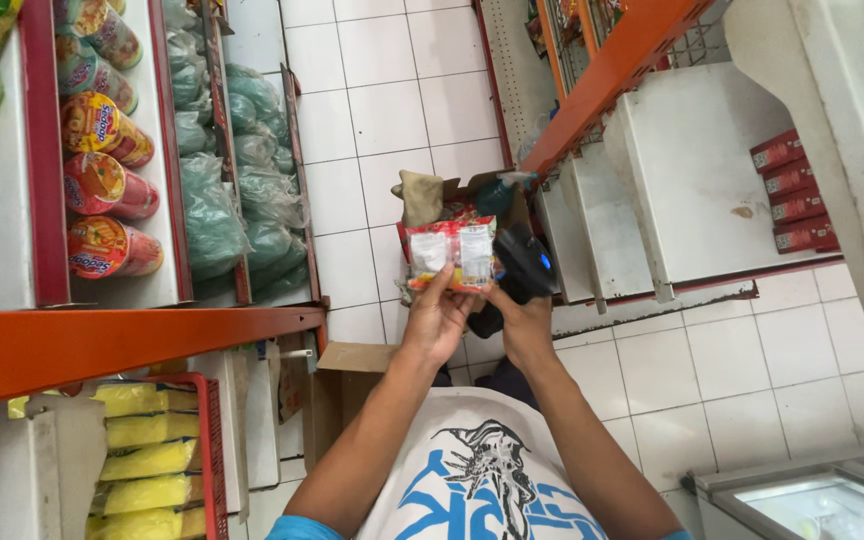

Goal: The person unpacks snack packages from a cardboard box, scans them with a barcode scanner, and places them on a refrigerated display shelf. They also wipe the shelf surface with a cloth and move a red crate and empty box.

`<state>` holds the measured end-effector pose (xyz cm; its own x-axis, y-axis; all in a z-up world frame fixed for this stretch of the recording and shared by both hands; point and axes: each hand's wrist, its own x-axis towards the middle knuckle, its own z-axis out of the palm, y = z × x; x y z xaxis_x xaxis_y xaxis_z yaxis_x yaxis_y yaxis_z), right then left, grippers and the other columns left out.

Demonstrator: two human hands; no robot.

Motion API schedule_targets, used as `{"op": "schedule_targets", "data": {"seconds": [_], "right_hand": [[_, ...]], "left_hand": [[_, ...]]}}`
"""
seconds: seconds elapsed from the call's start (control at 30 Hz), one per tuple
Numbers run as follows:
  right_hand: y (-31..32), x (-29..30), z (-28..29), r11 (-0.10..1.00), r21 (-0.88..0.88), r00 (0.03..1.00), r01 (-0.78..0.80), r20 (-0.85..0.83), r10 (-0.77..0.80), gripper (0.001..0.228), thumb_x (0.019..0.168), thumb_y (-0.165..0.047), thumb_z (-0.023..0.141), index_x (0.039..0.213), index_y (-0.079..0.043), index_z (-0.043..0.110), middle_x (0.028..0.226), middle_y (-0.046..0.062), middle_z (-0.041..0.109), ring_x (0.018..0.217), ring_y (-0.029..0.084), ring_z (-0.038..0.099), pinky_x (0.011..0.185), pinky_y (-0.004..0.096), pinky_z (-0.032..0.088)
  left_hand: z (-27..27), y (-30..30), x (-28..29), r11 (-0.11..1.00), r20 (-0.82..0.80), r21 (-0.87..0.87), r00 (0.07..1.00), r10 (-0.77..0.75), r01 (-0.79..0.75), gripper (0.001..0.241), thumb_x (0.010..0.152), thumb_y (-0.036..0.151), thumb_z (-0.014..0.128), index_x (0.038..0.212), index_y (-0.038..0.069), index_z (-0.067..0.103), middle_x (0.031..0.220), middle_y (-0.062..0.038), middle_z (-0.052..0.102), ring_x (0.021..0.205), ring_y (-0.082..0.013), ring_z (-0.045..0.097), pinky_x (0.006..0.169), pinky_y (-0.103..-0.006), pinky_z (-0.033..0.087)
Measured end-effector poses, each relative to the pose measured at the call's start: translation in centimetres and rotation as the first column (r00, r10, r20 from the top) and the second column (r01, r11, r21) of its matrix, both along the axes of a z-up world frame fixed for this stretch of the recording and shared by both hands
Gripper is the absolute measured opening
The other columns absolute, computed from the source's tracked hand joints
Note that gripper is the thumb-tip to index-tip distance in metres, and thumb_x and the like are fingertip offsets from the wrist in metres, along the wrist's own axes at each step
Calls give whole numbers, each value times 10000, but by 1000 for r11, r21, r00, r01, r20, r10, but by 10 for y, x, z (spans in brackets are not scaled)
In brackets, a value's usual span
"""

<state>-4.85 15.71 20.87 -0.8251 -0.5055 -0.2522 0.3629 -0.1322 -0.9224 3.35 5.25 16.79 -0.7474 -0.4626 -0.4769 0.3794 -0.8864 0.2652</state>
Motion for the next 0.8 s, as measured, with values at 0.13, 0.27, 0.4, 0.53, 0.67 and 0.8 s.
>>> {"op": "schedule_targets", "data": {"seconds": [0.13, 0.27, 0.4, 0.53, 0.67, 0.8], "right_hand": [[13, 1, 2, 997, 73, 997, -24, -67, 29, 326, 878, -42, 776, 1182, -39, 658, 1030, 24, 700, 937, 105, 668, 852, 261, 536], [31, 4, 16, 912, 386, 959, -140, -178, 222, 217, 900, -143, 786, 1033, -3, 689, 796, 46, 705, 701, 123, 672, 658, 276, 542], [37, 13, 34, 814, 533, 884, -231, -234, 404, 215, 874, -192, 809, 904, 3, 725, 675, 45, 715, 592, 112, 673, 564, 282, 541], [34, 20, 46, 823, 508, 881, -252, -231, 412, 209, 839, -172, 801, 912, -18, 681, 666, 22, 694, 574, 87, 638, 536, 281, 520], [32, 20, 50, 814, 515, 882, -270, -208, 424, 197, 843, -179, 799, 871, -18, 689, 640, 28, 687, 563, 88, 633, 534, 282, 515], [34, 18, 49, 807, 523, 872, -275, -218, 438, 206, 841, -197, 803, 851, -22, 694, 646, 29, 705, 572, 88, 659, 548, 273, 538]], "left_hand": [[-4, -8, 2, 991, 10, -122, 999, 49, -48, 293, 968, 134, 752, 1190, 26, 594, 1081, -76, 701, 956, -195, 709, 876, -349, 580], [6, -19, 4, 960, 114, -241, 979, 170, -138, 384, 934, 119, 758, 1258, 85, 555, 1081, -65, 693, 942, -175, 710, 858, -350, 595], [22, -22, 4, 950, 144, -275, 971, 191, -146, 539, 874, 100, 757, 1333, 172, 484, 1171, -41, 681, 1013, -151, 706, 883, -332, 587], [31, -22, 2, 949, 135, -283, 974, 183, -139, 561, 884, 90, 766, 1361, 158, 479, 1187, -69, 669, 1031, -171, 690, 887, -348, 576], [34, -21, 0, 936, 121, -323, 975, 187, -139, 569, 882, 79, 773, 1364, 156, 479, 1181, -68, 666, 1022, -175, 683, 871, -348, 571], [35, -20, 0, 931, 132, -339, 972, 192, -137, 575, 872, 82, 770, 1361, 169, 481, 1189, -53, 668, 1033, -162, 686, 884, -337, 576]]}}
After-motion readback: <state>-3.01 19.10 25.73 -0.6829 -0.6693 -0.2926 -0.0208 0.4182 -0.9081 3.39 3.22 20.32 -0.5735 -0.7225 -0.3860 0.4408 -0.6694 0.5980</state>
